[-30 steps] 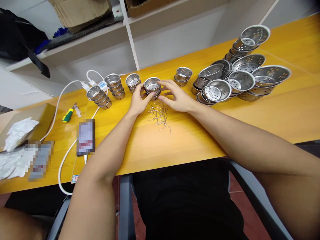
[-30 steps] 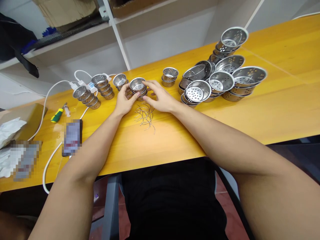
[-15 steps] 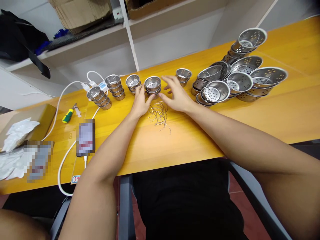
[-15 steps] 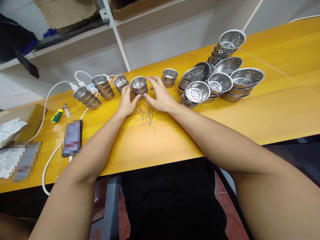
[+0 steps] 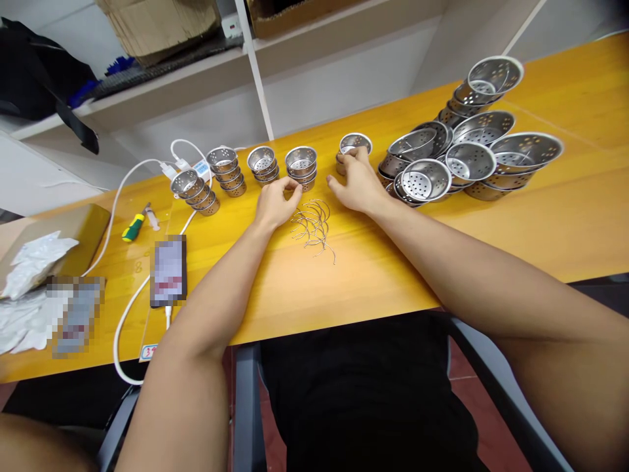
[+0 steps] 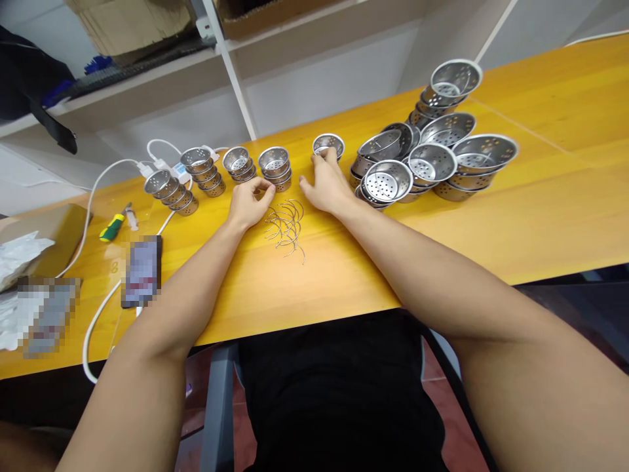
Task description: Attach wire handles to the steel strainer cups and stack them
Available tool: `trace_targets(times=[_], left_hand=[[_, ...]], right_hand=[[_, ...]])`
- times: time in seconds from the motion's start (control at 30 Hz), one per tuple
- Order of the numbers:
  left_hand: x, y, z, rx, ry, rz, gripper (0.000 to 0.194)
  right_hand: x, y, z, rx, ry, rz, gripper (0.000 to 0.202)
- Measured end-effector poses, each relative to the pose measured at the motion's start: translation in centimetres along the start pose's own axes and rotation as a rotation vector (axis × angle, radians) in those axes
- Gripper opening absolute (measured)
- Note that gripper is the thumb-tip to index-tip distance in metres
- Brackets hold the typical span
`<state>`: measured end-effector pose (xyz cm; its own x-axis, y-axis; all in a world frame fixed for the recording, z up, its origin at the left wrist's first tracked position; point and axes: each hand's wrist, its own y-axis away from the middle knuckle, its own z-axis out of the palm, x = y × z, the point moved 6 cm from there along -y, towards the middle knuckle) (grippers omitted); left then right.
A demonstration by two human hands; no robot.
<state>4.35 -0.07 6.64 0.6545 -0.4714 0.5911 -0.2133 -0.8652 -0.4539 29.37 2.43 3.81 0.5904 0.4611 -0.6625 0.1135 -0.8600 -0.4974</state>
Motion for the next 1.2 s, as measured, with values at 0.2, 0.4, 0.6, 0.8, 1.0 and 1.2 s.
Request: trace_targets(times=[0.2,0.4,0.6,0.8,1.0,1.2], left_hand=[[-0.7,0.0,0.4,-0.034,-0.026,0.027,0.014],[-2.3,-0.8,1.1,0.102,0.143,0.250,0.091],[-2.8,-1.1,1.3,0.120,0.199,0.394,0.120],[-0.7,-0.6,1.0,0.062,0.213,0.481,0.117],[-0.2,-0.7,0.8,-0.008,0.152,0.484,0.090],[-0.3,-0.3,0.7,-0.046,0.165,0.387,0.096]], right_hand=[[-4.5,0.2,-1.6,0.065,-0.061,-0.138,0.064],[-10.3,2.4,-2.3,0.026,-0.161,-0.368,0.031],[-11.8,3.5,-0.8,-0.099,-0.259,-0.436,0.020],[-10.8,3.2,-0.6,-0.154,-0.160,-0.428,0.037],[-10.9,3.6,-0.2,-0.186,-0.040,-0.439,0.057],[-11.9,3.9,-0.5,-0.361,0.209,-0.396,0.036]])
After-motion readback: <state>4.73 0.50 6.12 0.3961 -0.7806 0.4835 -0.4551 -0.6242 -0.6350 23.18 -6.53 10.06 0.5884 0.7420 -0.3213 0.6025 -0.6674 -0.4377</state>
